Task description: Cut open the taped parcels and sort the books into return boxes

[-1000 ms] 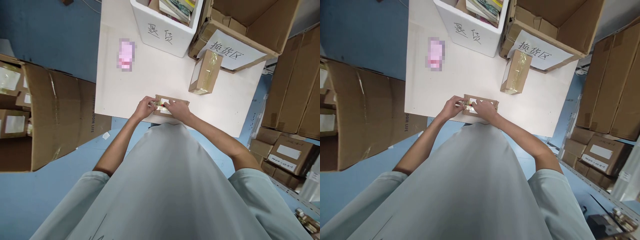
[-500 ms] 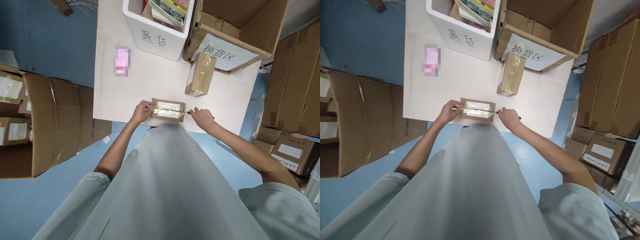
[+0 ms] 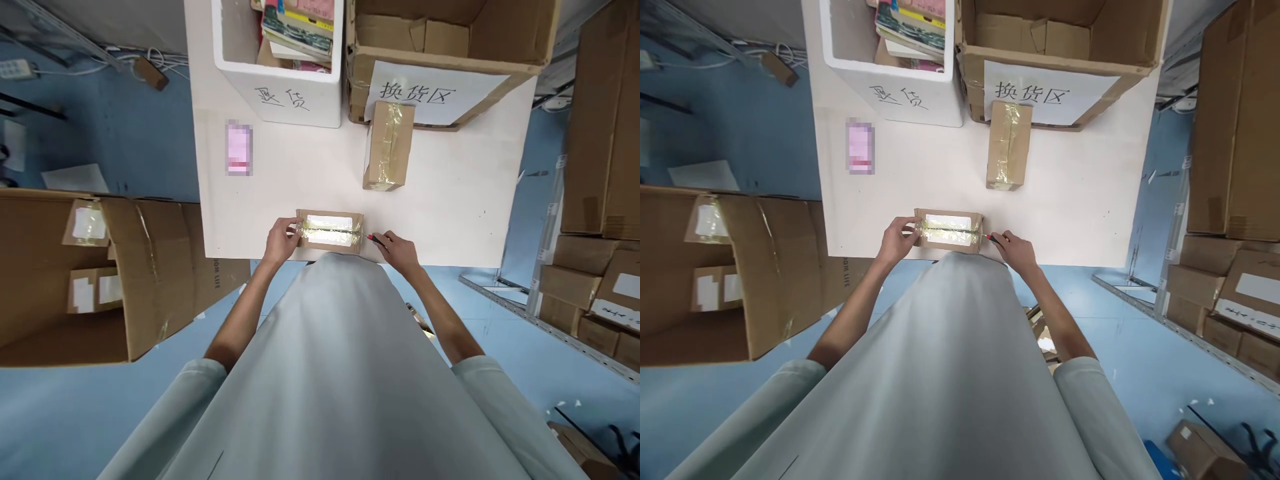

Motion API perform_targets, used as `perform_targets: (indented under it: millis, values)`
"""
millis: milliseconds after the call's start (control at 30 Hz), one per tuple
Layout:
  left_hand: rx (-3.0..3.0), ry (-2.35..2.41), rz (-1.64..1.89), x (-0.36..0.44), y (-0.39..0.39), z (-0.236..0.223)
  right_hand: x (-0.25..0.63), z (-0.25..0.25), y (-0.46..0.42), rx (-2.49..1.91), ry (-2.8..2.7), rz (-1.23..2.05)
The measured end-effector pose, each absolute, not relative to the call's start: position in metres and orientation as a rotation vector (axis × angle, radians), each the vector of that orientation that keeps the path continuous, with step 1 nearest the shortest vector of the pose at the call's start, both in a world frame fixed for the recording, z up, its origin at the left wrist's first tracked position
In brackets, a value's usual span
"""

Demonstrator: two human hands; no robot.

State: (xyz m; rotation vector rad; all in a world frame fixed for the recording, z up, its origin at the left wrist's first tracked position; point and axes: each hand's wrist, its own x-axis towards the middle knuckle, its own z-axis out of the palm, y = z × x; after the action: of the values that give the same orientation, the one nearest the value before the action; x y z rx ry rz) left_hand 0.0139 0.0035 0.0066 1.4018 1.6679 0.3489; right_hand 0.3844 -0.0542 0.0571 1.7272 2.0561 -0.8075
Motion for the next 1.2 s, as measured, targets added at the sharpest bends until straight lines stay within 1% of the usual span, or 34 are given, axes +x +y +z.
perform_targets:
  millis: [167,300,367,433,500,600,733,967,1200]
  values:
    - [1.425,1.719,0.236,0.029,-0.006,0.012,0.375,0.050,-0.077,2.147,1.914,-0.928]
    - [1.688,1.729,0.331,0.057,-0.016,0.021,0.370,0.054,-0.076,2.438,1.757,-1.080]
    - [1.916,1.522,0.388,0.080,-0.016,0.021,0.368,0.059,-0.075,2.456,1.696,-1.241]
    - [2.079,1.238,0.375,0.106,-0.010,0.014,0.364,0.067,-0.075,2.439,1.646,-1.377]
    - [2.155,1.038,0.343,0.128,-0.003,0.000,0.357,0.078,-0.076,2.412,1.623,-1.421]
    - [2.161,0.908,0.317,0.143,0.004,-0.025,0.346,0.094,-0.076,2.341,1.646,-1.345]
    - [2.149,0.889,0.357,0.138,0.000,-0.047,0.328,0.108,-0.067,2.231,1.632,-1.182]
    - [2.138,0.874,0.386,0.136,-0.005,-0.053,0.300,0.107,-0.048,2.143,1.510,-0.984]
    - [2.130,0.865,0.377,0.137,-0.007,-0.058,0.293,0.115,-0.061,2.084,1.429,-0.978]
